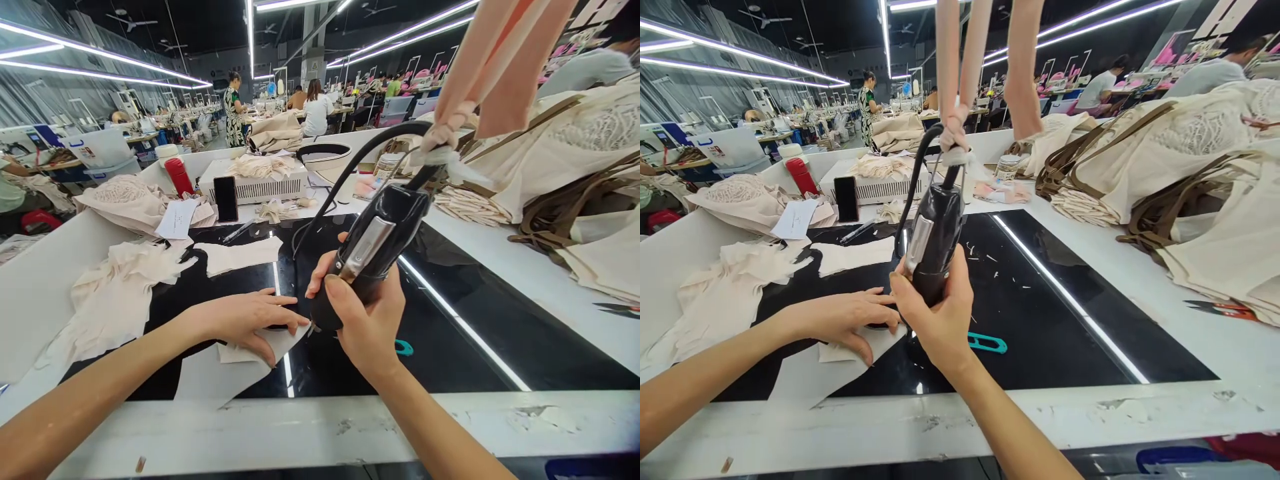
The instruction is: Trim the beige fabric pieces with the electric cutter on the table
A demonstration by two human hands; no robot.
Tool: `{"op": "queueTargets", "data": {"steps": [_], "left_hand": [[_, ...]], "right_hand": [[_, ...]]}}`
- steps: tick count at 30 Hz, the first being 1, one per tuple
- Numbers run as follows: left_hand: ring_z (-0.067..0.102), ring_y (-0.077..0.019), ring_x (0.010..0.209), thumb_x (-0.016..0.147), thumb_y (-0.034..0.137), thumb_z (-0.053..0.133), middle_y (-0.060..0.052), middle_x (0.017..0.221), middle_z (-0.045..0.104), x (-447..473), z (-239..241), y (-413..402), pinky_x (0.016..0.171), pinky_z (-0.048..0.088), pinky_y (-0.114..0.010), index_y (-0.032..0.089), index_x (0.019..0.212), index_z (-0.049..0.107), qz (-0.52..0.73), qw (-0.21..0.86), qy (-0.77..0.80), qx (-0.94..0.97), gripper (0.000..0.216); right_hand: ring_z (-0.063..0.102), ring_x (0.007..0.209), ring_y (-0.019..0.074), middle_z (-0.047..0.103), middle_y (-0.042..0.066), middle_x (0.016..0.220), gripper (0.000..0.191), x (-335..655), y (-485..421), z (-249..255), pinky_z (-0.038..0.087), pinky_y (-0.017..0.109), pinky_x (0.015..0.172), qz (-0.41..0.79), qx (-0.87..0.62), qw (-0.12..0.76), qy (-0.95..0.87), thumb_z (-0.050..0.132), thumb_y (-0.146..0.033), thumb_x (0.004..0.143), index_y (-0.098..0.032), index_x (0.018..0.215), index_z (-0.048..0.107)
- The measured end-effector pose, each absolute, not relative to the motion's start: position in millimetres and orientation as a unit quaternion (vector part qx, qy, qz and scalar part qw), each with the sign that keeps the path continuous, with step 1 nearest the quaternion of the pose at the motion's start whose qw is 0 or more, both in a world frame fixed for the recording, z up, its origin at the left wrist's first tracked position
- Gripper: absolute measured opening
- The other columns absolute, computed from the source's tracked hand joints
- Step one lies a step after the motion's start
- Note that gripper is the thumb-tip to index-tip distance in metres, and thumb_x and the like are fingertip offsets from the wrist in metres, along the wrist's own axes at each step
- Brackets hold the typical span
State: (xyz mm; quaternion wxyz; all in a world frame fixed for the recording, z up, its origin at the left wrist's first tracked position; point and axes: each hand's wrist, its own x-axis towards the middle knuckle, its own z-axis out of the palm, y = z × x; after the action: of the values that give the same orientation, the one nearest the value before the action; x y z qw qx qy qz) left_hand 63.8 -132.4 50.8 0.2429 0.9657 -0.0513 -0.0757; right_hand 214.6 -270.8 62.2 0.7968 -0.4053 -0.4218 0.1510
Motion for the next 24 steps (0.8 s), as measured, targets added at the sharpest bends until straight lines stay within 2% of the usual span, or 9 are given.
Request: {"op": "queueTargets", "data": {"steps": [3,7,12,24], "left_hand": [[0.057,-0.0319,0.147,0.087,0.035,0.094,-0.006,0.133,0.074,58.7,47.2,-129.2,0.121,0.046,-0.052,0.029,0.133,0.066,-0.06,0.235,-0.053,0.969,0.054],[0.059,-0.0337,0.143,0.085,0.04,0.095,-0.009,0.137,0.072,51.3,41.7,-126.0,0.118,0.049,-0.052,0.024,0.123,0.069,-0.049,0.214,-0.052,0.974,0.049],[0.062,-0.0334,0.138,0.085,0.043,0.094,-0.008,0.129,0.075,45.1,39.7,-126.1,0.117,0.05,-0.053,0.025,0.122,0.069,-0.035,0.207,-0.041,0.977,0.048],[0.059,-0.031,0.141,0.085,0.045,0.094,-0.006,0.131,0.073,46.4,39.7,-126.4,0.129,0.036,-0.058,0.026,0.122,0.067,-0.046,0.231,-0.034,0.971,0.049]], "right_hand": [[0.064,0.06,0.0112,0.071,-0.007,0.08,0.025,209.3,-269.2,62.2,0.06,0.026,0.057,0.162,-0.386,0.802,-0.427,0.081,-0.028,0.084,-0.027,0.099,0.061],[0.065,0.06,0.0113,0.07,-0.007,0.08,0.026,202.5,-265.4,60.4,0.062,0.028,0.06,0.183,-0.388,0.798,-0.423,0.082,-0.029,0.083,-0.026,0.096,0.059],[0.065,0.061,0.0123,0.07,-0.006,0.08,0.028,196.2,-260.3,58.9,0.063,0.03,0.062,0.181,-0.397,0.793,-0.426,0.082,-0.034,0.083,-0.026,0.095,0.058],[0.065,0.061,0.012,0.07,-0.006,0.08,0.026,193.1,-257.9,54.6,0.061,0.028,0.059,0.179,-0.396,0.788,-0.436,0.079,-0.03,0.085,-0.027,0.098,0.057]]}}
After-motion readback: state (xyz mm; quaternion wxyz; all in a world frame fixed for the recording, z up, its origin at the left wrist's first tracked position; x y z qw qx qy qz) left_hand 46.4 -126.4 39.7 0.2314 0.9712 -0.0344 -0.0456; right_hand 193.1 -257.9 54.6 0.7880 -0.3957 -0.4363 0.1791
